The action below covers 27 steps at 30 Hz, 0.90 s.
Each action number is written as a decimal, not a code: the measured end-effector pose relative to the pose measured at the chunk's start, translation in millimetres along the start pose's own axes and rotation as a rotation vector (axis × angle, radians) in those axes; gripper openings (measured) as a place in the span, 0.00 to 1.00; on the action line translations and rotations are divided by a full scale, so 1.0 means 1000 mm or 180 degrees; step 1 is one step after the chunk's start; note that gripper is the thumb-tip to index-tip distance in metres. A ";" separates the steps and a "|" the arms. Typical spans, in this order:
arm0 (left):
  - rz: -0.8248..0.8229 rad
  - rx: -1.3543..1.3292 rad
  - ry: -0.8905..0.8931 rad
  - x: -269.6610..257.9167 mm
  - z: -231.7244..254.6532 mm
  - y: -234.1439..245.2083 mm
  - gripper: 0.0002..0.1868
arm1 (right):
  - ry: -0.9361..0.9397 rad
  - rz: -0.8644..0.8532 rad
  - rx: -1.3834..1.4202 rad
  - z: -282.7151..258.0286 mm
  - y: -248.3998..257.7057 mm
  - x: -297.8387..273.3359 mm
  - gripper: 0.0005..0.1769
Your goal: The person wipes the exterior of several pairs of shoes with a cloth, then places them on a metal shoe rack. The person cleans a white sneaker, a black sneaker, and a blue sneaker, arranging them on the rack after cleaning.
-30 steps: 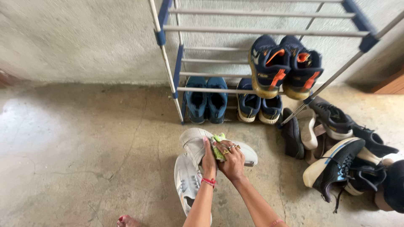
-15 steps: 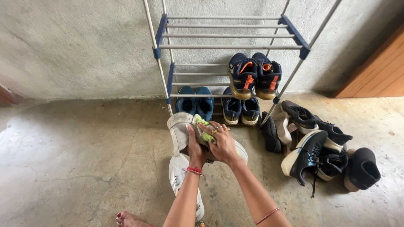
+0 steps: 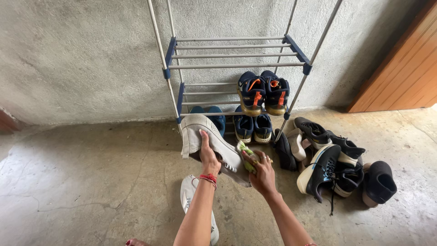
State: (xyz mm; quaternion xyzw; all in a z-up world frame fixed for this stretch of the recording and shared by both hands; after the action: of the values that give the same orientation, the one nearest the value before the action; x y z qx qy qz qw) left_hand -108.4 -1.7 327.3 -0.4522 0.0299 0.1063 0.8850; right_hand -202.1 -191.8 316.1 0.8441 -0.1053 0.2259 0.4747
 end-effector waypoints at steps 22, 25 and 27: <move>-0.3541 0.4867 -0.1952 -0.047 -0.012 0.013 0.33 | 0.0495 -0.1453 -0.0512 -0.106 0.067 0.072 0.52; -0.3704 0.5914 -0.2574 -0.027 -0.037 0.034 0.29 | 0.0887 -0.1763 -0.0698 -0.100 0.059 0.073 0.55; -0.3913 0.6252 -0.2917 -0.025 -0.045 0.041 0.28 | 0.1049 -0.1871 -0.0656 -0.095 0.054 0.067 0.50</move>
State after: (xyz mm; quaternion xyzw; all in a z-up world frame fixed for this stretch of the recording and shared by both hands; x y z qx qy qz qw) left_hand -139.8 -18.9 272.3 0.5398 -0.4309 -0.2446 0.6805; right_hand -191.3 -136.9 431.2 0.7382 0.1979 0.2010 0.6128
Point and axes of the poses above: each hand's wrist, its own x-axis towards the middle knuckle, its own y-axis out of the back of the hand, z = x × y, the point moved 3 cm from there along x, towards the middle knuckle, and after that the axes turned 3 degrees about -z, right-handed, at the moved point
